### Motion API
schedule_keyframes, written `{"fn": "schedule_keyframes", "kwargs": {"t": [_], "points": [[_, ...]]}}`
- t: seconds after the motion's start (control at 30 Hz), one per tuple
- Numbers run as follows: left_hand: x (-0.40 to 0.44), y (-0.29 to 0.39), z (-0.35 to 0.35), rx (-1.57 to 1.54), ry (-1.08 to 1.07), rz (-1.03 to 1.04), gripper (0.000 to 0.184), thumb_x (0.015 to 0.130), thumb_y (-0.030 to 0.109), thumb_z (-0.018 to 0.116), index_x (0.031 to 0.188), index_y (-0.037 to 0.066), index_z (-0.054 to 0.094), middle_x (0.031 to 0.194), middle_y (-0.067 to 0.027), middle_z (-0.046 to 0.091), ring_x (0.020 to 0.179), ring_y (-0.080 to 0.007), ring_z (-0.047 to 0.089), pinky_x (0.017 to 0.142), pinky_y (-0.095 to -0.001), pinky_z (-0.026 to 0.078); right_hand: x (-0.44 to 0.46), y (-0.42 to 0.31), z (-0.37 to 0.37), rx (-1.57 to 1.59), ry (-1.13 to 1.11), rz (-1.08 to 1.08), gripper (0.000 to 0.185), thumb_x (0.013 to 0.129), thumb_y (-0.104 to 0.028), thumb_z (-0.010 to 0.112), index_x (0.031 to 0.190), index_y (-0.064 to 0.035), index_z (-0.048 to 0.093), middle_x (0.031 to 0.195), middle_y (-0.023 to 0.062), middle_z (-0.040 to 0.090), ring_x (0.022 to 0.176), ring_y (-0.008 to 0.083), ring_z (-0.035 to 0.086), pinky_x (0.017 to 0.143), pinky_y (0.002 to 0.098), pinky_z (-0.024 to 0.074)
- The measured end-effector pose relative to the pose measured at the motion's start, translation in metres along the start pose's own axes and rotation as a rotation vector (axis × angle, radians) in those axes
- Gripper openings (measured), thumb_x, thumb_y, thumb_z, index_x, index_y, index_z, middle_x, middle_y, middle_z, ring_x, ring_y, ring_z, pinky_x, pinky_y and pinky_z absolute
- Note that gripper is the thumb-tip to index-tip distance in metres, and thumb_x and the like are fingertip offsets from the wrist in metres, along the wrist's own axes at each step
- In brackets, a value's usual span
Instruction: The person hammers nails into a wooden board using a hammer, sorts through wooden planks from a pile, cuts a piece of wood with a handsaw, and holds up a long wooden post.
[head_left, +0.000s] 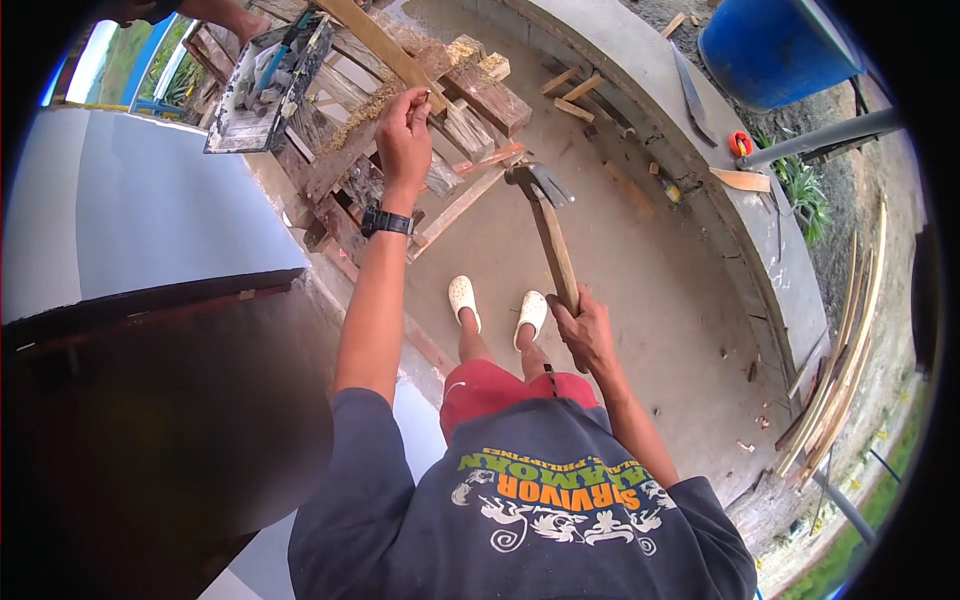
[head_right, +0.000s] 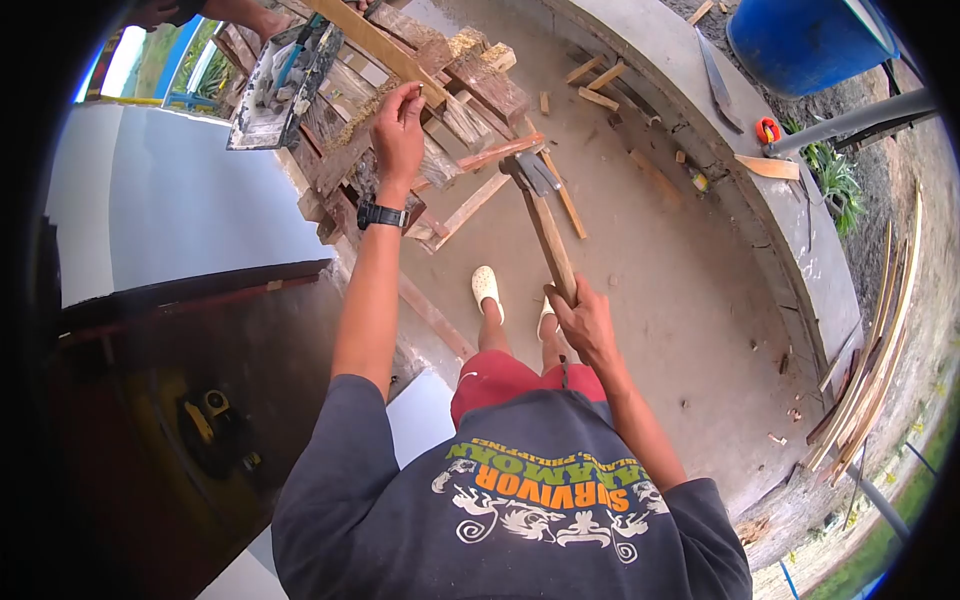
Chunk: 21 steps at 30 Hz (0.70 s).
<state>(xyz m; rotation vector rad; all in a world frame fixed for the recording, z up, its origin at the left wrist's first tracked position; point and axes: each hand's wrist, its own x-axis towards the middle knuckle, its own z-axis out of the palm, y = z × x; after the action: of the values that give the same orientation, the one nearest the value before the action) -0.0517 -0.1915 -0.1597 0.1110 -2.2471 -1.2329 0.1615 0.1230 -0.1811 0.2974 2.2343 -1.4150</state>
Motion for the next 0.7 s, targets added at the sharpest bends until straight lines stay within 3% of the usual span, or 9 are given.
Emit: {"fn": "schedule_keyframes", "kwargs": {"t": [0.07,0.23,0.3,0.53,0.7], "points": [[0.004,-0.020,0.006,0.161,0.084,0.247,0.016,0.100,0.016,0.071,0.111,0.005,0.075,0.099,-0.0084,0.075,0.080,-0.0191,0.070,0.072,-0.0322,0.055,0.003,-0.012,0.000,0.023,0.022,-0.008,0.033,0.095,-0.029,0.073,0.101,0.0011,0.061,0.067,0.0176,0.059,0.059,0.0257,0.051,0.060,0.0420,0.0461],[0.002,-0.029,0.007,0.118,0.088,0.052,0.016,0.096,0.020,0.076,0.105,0.006,0.078,0.093,-0.0059,0.077,0.083,-0.0160,0.070,0.072,-0.0312,0.055,0.016,-0.023,0.004,0.040,0.025,-0.022,0.032,0.095,-0.029,0.073,0.102,0.0009,0.062,0.067,0.0172,0.059,0.058,0.0259,0.051,0.060,0.0412,0.0463],[0.001,-0.034,0.006,0.141,0.128,0.134,0.016,0.097,0.020,0.076,0.105,0.007,0.078,0.094,-0.0060,0.078,0.083,-0.0155,0.071,0.072,-0.0316,0.055,0.020,-0.028,0.005,0.039,0.025,-0.024,0.032,0.095,-0.029,0.073,0.102,0.0008,0.062,0.067,0.0168,0.059,0.058,0.0258,0.050,0.060,0.0410,0.0463],[0.002,-0.027,0.003,0.190,0.165,0.195,0.010,0.091,0.013,0.076,0.098,0.007,0.077,0.092,-0.0098,0.075,0.088,-0.0295,0.069,0.078,-0.0397,0.055,0.024,-0.045,0.007,0.015,-0.016,-0.049,0.032,0.095,-0.029,0.073,0.103,-0.0004,0.063,0.067,0.0165,0.059,0.057,0.0265,0.052,0.059,0.0410,0.0454],[0.003,-0.033,0.004,0.215,0.169,0.257,0.011,0.090,0.016,0.079,0.098,0.008,0.078,0.093,-0.0100,0.075,0.087,-0.0285,0.071,0.077,-0.0385,0.056,0.030,-0.050,0.012,0.006,-0.026,-0.078,0.032,0.095,-0.030,0.073,0.104,-0.0008,0.063,0.068,0.0180,0.061,0.058,0.0297,0.053,0.059,0.0421,0.0456]]}}
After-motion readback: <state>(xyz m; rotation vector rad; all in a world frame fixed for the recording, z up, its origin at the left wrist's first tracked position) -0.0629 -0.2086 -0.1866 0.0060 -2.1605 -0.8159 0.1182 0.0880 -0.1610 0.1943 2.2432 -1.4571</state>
